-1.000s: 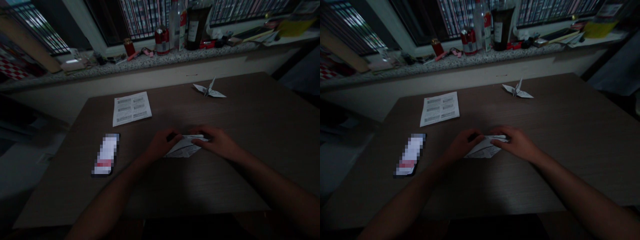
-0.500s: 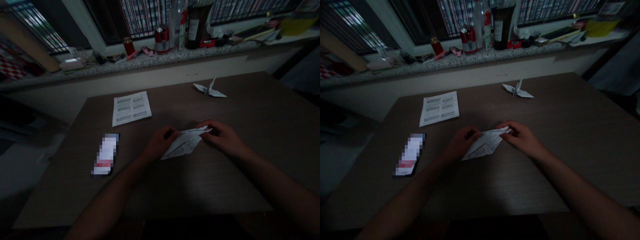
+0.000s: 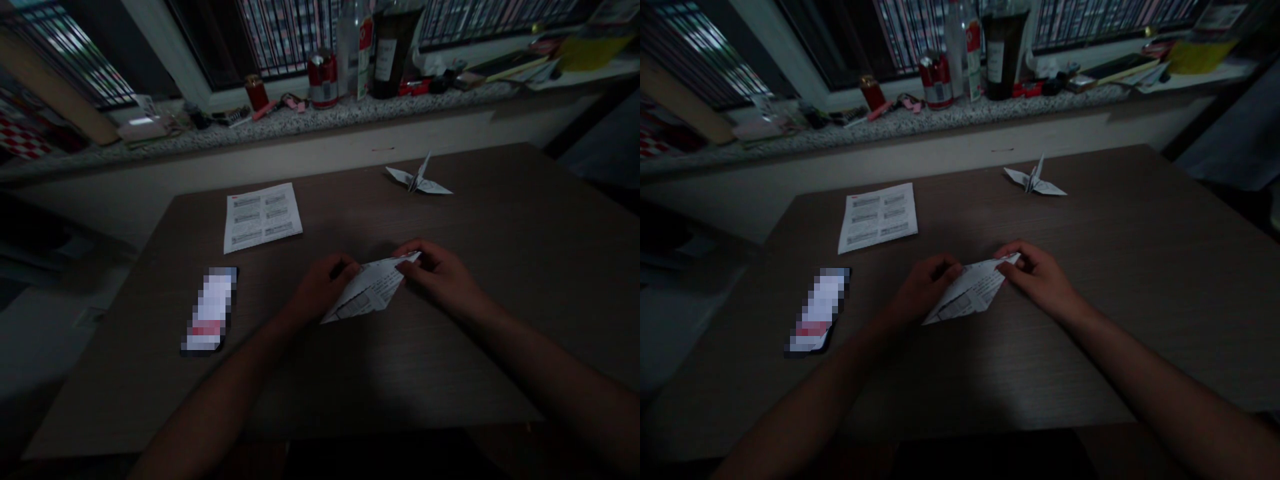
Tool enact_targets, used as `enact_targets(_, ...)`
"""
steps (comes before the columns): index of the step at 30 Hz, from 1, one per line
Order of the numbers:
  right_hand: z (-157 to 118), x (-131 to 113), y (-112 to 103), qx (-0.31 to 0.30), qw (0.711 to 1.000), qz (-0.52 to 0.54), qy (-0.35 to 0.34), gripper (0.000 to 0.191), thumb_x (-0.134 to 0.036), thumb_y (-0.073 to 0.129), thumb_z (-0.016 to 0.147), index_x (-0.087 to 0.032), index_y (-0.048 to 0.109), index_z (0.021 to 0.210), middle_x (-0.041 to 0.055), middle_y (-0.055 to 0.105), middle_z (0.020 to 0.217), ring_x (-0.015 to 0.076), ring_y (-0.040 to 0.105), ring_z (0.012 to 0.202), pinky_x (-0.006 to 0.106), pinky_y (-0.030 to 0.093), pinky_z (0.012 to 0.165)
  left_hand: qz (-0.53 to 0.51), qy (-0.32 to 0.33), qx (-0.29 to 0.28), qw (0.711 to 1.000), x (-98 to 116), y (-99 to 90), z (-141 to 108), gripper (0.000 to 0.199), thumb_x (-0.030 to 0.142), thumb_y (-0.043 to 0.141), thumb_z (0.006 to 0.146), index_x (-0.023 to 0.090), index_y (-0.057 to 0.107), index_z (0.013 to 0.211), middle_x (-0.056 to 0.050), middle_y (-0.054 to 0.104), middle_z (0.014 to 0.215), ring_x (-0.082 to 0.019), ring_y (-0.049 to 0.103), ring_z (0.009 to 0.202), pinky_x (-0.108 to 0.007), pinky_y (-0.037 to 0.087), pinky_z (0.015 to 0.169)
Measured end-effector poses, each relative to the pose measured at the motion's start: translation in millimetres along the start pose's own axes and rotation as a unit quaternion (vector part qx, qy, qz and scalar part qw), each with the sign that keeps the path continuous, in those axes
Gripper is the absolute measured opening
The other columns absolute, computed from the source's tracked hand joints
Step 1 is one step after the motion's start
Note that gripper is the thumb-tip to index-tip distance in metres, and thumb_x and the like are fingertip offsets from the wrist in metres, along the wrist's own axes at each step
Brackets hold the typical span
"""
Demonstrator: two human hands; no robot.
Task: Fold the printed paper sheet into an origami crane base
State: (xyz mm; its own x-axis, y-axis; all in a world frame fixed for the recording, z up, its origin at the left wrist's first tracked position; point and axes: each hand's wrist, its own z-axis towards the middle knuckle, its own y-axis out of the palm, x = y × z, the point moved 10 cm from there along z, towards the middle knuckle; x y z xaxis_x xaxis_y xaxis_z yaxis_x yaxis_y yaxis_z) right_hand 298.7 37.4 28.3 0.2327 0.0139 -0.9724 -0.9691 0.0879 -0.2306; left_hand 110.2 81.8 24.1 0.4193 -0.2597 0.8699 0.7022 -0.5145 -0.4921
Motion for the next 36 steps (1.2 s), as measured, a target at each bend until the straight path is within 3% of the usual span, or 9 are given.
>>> enact_targets(8,-1.1,-0.8,-1.5,0.015,0.999,-0.039,-0.016,0.015,-0.033,0.071,0.083,-0.024,0.07,0.095,-0.0001,0.068,0.07,0.018,0.064,0.06,0.03,0.049,0.055,0.014,0.027,-0.005,1.0,4.8,2.9,-2.4,0.026,0.042,0.059,0.097,0.019,0.07,0.097,-0.002,0.073,0.093,-0.017,0.065,0.083,-0.029,0.05,0.079)
enact_targets(15,-1.8,-5.0,-4.7,0.014,0.998,-0.046,-0.037,0.015,-0.031,0.071,0.083,-0.025,0.071,0.096,0.0021,0.073,0.081,0.0195,0.067,0.068,0.032,0.054,0.062,0.006,0.017,-0.021,1.0,5.1,4.2,-3.1,0.027,0.044,0.062,0.096,0.019,0.071,0.099,-0.002,0.074,0.094,-0.018,0.067,0.085,-0.029,0.051,0.078)
enact_targets(24,-3.1,-4.9,-2.3,0.015,0.998,-0.048,-0.032,0.017,-0.035,0.069,0.087,-0.024,0.072,0.1,0.0011,0.071,0.075,0.0198,0.067,0.066,0.032,0.055,0.062,0.015,0.044,-0.027,0.999,3.2,6.1,-2.6,0.028,0.044,0.057,0.1,0.019,0.069,0.096,-0.001,0.071,0.092,-0.016,0.063,0.082,-0.028,0.048,0.076)
enact_targets(31,-4.4,-3.7,5.9,-0.014,0.999,-0.035,-0.026,0.023,-0.037,0.064,0.093,-0.023,0.074,0.108,0.0029,0.075,0.081,0.0212,0.072,0.073,0.034,0.057,0.07,-0.001,0.039,-0.027,0.999,2.5,7.5,-1.2,0.019,0.036,0.059,0.094,0.019,0.066,0.094,-0.001,0.07,0.09,-0.017,0.063,0.082,-0.028,0.049,0.077)
enact_targets(36,-5.7,-4.5,9.6,-0.017,0.999,-0.029,-0.02,0.023,-0.036,0.066,0.091,-0.024,0.074,0.109,0.003,0.075,0.083,0.0218,0.071,0.074,0.035,0.057,0.069,-0.027,0.037,-0.039,0.998,2.4,14.8,-1.7,0.027,0.044,0.061,0.097,0.019,0.069,0.101,-0.001,0.071,0.094,-0.016,0.063,0.084,-0.028,0.049,0.078)
